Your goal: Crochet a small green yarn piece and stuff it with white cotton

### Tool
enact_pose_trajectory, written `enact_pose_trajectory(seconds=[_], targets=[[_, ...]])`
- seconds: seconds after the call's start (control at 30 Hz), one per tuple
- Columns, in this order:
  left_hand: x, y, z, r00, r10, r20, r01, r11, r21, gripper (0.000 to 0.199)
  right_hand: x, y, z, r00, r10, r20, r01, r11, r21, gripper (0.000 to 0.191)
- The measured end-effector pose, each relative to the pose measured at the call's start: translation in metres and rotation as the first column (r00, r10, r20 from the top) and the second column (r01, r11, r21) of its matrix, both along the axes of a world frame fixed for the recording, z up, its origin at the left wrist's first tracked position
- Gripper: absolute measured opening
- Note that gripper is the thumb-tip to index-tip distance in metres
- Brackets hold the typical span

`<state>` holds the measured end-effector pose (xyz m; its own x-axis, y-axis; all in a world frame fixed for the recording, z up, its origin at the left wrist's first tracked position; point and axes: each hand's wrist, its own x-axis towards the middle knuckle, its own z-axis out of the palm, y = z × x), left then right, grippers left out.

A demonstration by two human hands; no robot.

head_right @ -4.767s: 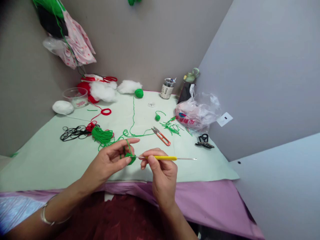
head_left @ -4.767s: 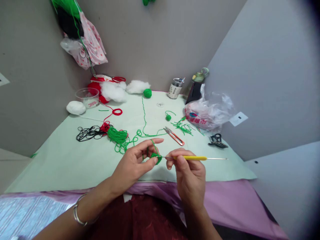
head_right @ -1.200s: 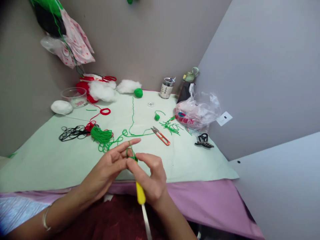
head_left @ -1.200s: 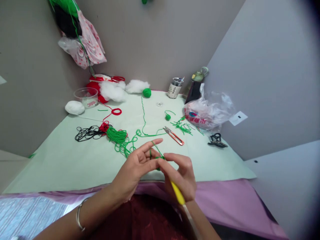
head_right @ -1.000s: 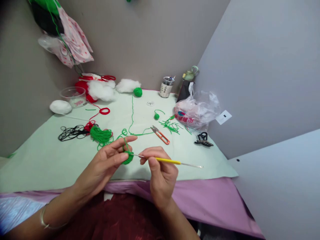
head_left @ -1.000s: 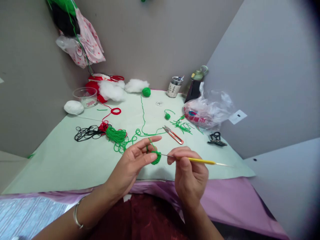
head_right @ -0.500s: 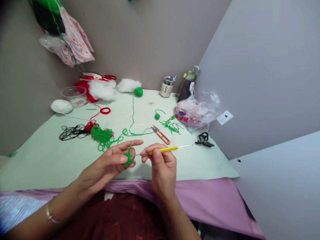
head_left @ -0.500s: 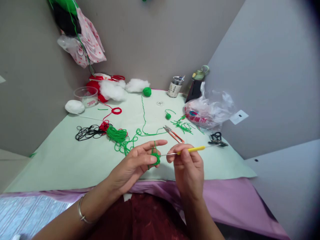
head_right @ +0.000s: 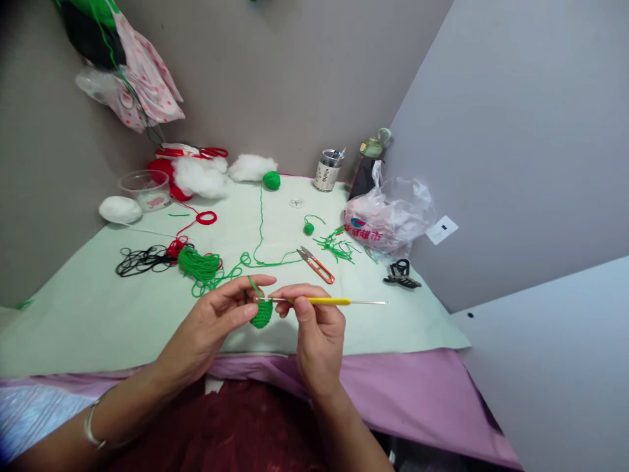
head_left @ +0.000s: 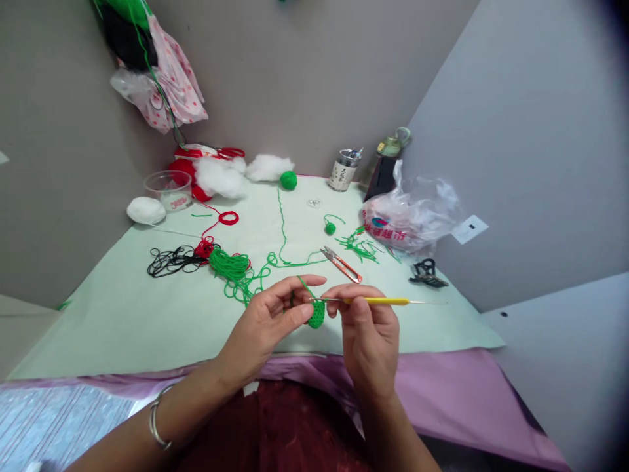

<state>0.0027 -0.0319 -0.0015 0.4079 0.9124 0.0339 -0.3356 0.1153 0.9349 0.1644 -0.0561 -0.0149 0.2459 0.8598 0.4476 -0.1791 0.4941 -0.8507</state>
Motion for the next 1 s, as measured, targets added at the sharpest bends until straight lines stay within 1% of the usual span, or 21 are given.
enact_pose_trajectory(seconds=[0.1,0.2,0.27,0.3,0.37,0.4,0.43,0.5,0.53,0.57,0.6,0.63,0.67,0.7,0.73,0.77,0.8,0.83,0.87,0.93,1.0], targets=[[-0.002,0.001,0.002,1.0,-0.003,-0.012,0.003,1.0,0.026,0.031,0.0,0.001,0.004,0.997,0.05,-0.064,-0.053,0.998,-0.037,0.021],[-0.003,0.001,0.006,0.998,0.023,-0.054,-0.019,0.998,0.062,0.03,0.0,0.0,0.007,0.997,0.067,-0.037,-0.068,0.997,-0.021,0.023],[-0.004,0.001,0.007,0.993,0.052,-0.107,-0.043,0.995,0.091,0.03,0.001,-0.002,0.007,0.998,0.044,0.035,-0.044,0.999,0.004,0.024],[-0.004,0.0,0.008,0.989,0.067,-0.135,-0.052,0.992,0.111,0.03,0.002,-0.004,0.007,0.996,0.013,0.092,-0.015,1.0,0.026,0.024],[-0.003,-0.002,0.008,0.977,0.113,-0.184,-0.083,0.984,0.161,0.03,0.003,-0.007,0.007,0.964,-0.075,0.253,0.047,0.992,0.116,0.023],[-0.002,-0.003,0.008,0.968,0.148,-0.201,-0.11,0.975,0.191,0.03,0.004,-0.008,0.006,0.928,-0.129,0.349,0.067,0.981,0.182,0.024],[-0.001,-0.004,0.008,0.959,0.189,-0.211,-0.142,0.965,0.219,0.03,0.004,-0.009,0.005,0.876,-0.185,0.445,0.072,0.964,0.258,0.024],[0.002,-0.007,0.006,0.943,0.26,-0.207,-0.209,0.948,0.238,0.033,0.003,-0.01,0.0,0.734,-0.316,0.601,0.066,0.914,0.4,0.027],[0.004,-0.007,0.006,0.944,0.269,-0.19,-0.227,0.95,0.213,0.036,0.003,-0.011,-0.003,0.656,-0.393,0.644,0.075,0.883,0.463,0.029],[0.005,-0.007,0.005,0.956,0.246,-0.158,-0.222,0.963,0.156,0.041,0.003,-0.01,-0.006,0.586,-0.466,0.663,0.094,0.852,0.515,0.032],[0.006,-0.006,0.005,0.975,0.193,-0.112,-0.187,0.98,0.068,0.045,0.002,-0.01,-0.008,0.536,-0.523,0.663,0.118,0.823,0.555,0.034],[0.006,-0.005,0.005,0.991,0.126,-0.051,-0.128,0.991,-0.039,0.049,0.002,-0.01,-0.01,0.522,-0.55,0.653,0.138,0.809,0.571,0.035],[0.006,-0.003,0.006,0.998,0.062,0.02,-0.059,0.988,-0.144,0.051,0.002,-0.009,-0.01,0.556,-0.543,0.629,0.165,0.814,0.556,0.034],[0.005,-0.001,0.006,0.996,0.011,0.089,0.01,0.973,-0.231,0.05,0.002,-0.008,-0.009,0.631,-0.505,0.589,0.192,0.837,0.513,0.032],[0.004,0.001,0.007,0.99,-0.011,0.142,0.051,0.957,-0.286,0.047,0.002,-0.007,-0.008,0.732,-0.439,0.521,0.213,0.874,0.437,0.029],[0.003,0.003,0.009,0.985,-0.009,0.171,0.061,0.95,-0.305,0.043,0.002,-0.006,-0.005,0.83,-0.359,0.428,0.216,0.913,0.346,0.026],[0.002,0.004,0.009,0.984,0.002,0.179,0.052,0.953,-0.298,0.04,0.002,-0.004,-0.002,0.906,-0.274,0.323,0.193,0.946,0.261,0.025],[0.001,0.004,0.01,0.984,0.01,0.175,0.039,0.961,-0.274,0.038,0.001,-0.002,0.001,0.952,-0.198,0.234,0.154,0.969,0.193,0.023],[0.001,0.004,0.01,0.987,0.006,0.161,0.033,0.971,-0.238,0.037,0.0,-0.001,0.004,0.973,-0.143,0.182,0.115,0.981,0.155,0.022],[0.001,0.003,0.008,0.994,-0.009,0.107,0.025,0.988,-0.154,0.036,-0.001,0.002,0.006,0.975,-0.091,0.2,0.063,0.988,0.142,0.02],[0.003,0.0,0.006,0.999,0.009,0.036,-0.006,0.997,-0.074,0.035,-0.003,0.003,0.005,0.947,-0.129,0.295,0.079,0.981,0.176,0.02]])
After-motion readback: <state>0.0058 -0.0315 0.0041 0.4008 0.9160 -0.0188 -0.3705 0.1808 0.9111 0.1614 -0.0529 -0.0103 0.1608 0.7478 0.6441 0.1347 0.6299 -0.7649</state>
